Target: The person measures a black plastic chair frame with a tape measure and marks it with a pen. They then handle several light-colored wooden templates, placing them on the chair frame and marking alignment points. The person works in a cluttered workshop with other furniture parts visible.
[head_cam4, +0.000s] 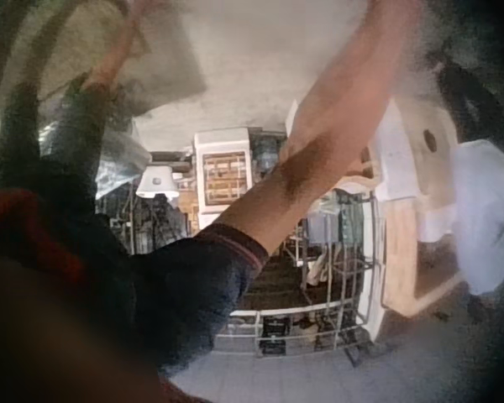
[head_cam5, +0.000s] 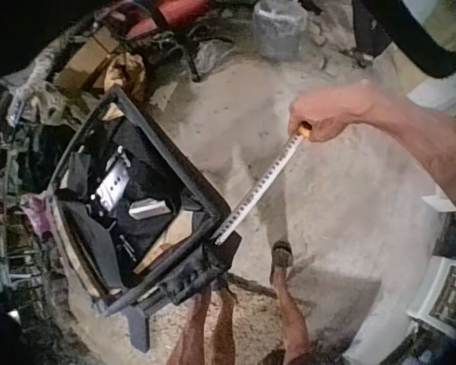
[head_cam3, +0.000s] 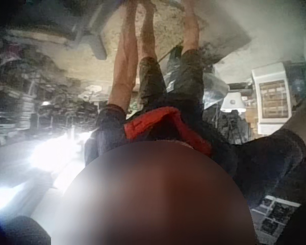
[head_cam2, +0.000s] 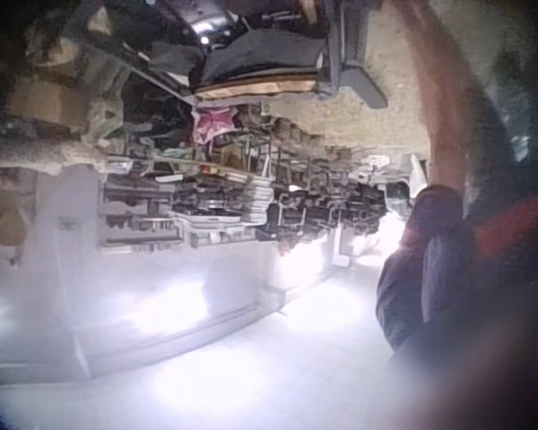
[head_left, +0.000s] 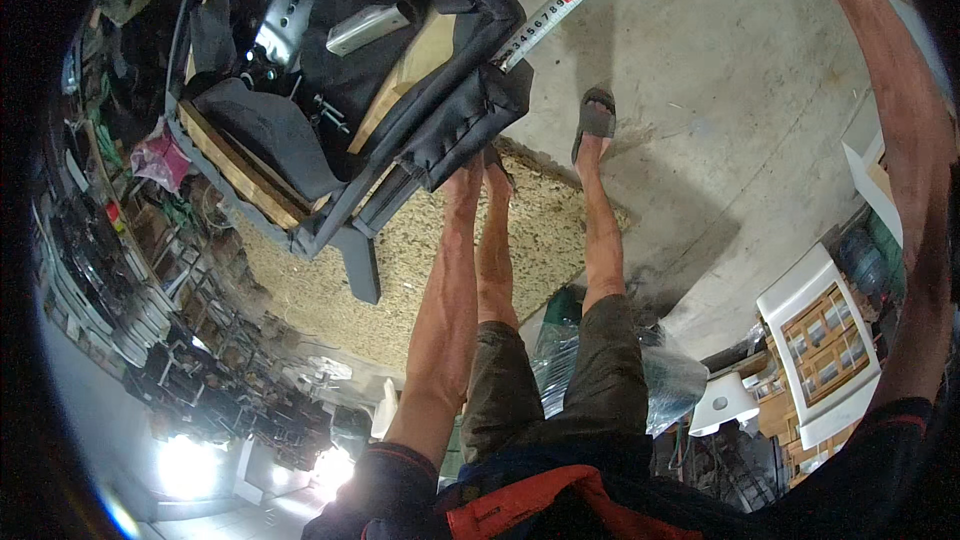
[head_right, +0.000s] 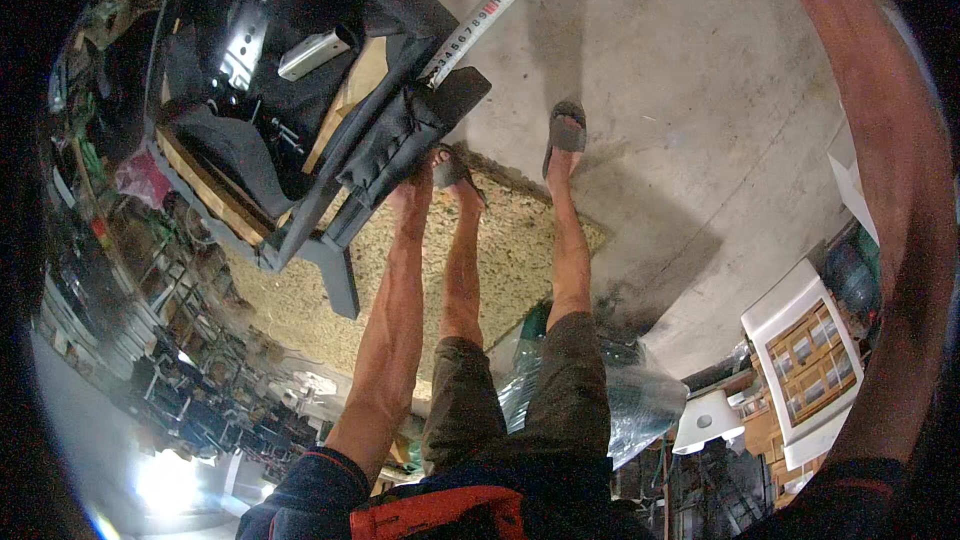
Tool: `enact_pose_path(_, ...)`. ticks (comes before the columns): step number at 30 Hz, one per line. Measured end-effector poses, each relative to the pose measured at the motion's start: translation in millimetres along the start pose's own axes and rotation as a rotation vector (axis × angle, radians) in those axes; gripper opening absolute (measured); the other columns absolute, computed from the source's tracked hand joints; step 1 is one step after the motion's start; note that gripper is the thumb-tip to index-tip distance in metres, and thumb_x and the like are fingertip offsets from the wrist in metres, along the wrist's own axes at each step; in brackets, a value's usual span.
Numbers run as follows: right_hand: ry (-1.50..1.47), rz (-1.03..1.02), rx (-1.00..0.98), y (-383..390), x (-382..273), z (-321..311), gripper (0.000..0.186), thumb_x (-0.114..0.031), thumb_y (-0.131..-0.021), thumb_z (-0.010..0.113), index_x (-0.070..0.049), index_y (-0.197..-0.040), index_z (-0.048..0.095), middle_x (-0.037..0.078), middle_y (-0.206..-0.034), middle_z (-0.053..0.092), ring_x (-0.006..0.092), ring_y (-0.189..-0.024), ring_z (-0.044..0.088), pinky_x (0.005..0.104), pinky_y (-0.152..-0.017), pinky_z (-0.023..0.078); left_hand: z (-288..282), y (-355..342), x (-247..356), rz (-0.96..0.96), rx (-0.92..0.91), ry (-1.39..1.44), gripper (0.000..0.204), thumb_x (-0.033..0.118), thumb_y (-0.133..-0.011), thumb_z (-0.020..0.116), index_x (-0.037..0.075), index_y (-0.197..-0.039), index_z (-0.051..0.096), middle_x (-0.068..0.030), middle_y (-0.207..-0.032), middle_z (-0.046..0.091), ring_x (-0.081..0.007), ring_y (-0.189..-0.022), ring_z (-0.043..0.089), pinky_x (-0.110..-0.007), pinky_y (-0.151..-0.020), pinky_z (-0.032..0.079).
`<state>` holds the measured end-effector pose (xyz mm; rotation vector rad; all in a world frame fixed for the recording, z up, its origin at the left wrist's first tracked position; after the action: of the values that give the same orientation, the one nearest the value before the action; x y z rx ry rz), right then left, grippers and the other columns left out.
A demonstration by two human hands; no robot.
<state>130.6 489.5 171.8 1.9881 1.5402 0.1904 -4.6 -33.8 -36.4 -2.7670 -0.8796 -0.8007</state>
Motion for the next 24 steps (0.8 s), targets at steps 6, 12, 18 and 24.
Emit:
enact_pose_path(6, -0.008, -0.024, -0.018, 1, -11, -10, 0.024, -0.006, -0.075, 0.062, -0.003, -0.097, 0.07, 0.019, -0.08, 0.068, 0.0359, -0.075, 0.064, 0.0461, -0.068, 0.049, 1, -4, -2, 0.012, 0.028, -0.075, 0.041, 0.031, -0.09, 0.074, 0.013, -0.126, 0.067, -0.012, -0.132, 0.064, -0.0384, -0.124, 0.054, -0.051, -0.107, 0.038)
enact_pose_path(12, 0.012, -0.04, -0.024, -1, -10, -13, 0.021, -0.008, -0.072, 0.06, -0.002, -0.09, 0.069, 0.02, -0.074, 0.067, 0.0379, -0.068, 0.063, 0.0477, -0.063, 0.048, 5, -10, 0, -0.04, 0.018, -0.086, 0.041, 0.031, -0.089, 0.074, 0.013, -0.125, 0.069, -0.012, -0.131, 0.066, -0.0394, -0.124, 0.053, -0.052, -0.108, 0.037)
enact_pose_path(18, 0.046, -0.032, -0.045, -4, -10, -14, 0.021, -0.008, -0.072, 0.061, -0.002, -0.09, 0.069, 0.019, -0.072, 0.066, 0.0372, -0.067, 0.062, 0.0472, -0.062, 0.047, 1, -12, 5, 0.005, 0.065, 0.031, 0.036, 0.029, -0.089, 0.075, 0.012, -0.12, 0.071, -0.0113, -0.124, 0.069, -0.0394, -0.117, 0.057, -0.052, -0.103, 0.041)
enact_pose_path(24, 0.011, -0.044, -0.036, -3, -10, -14, 0.022, -0.006, -0.072, 0.061, -0.001, -0.091, 0.07, 0.019, -0.072, 0.066, 0.0355, -0.065, 0.061, 0.0466, -0.061, 0.046, 0, -12, 6, 0.056, 0.042, -0.026, 0.035, 0.025, -0.087, 0.078, 0.011, -0.118, 0.072, -0.0115, -0.121, 0.07, -0.0378, -0.115, 0.059, -0.05, -0.101, 0.042)
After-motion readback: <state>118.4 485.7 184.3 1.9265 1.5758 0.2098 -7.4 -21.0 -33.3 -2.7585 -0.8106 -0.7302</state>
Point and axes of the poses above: each hand's wrist, its own y-axis away from the middle knuckle, its own z-axis out of the palm, x = y × z, the point moved 1 cm from there along -y, towards the middle knuckle
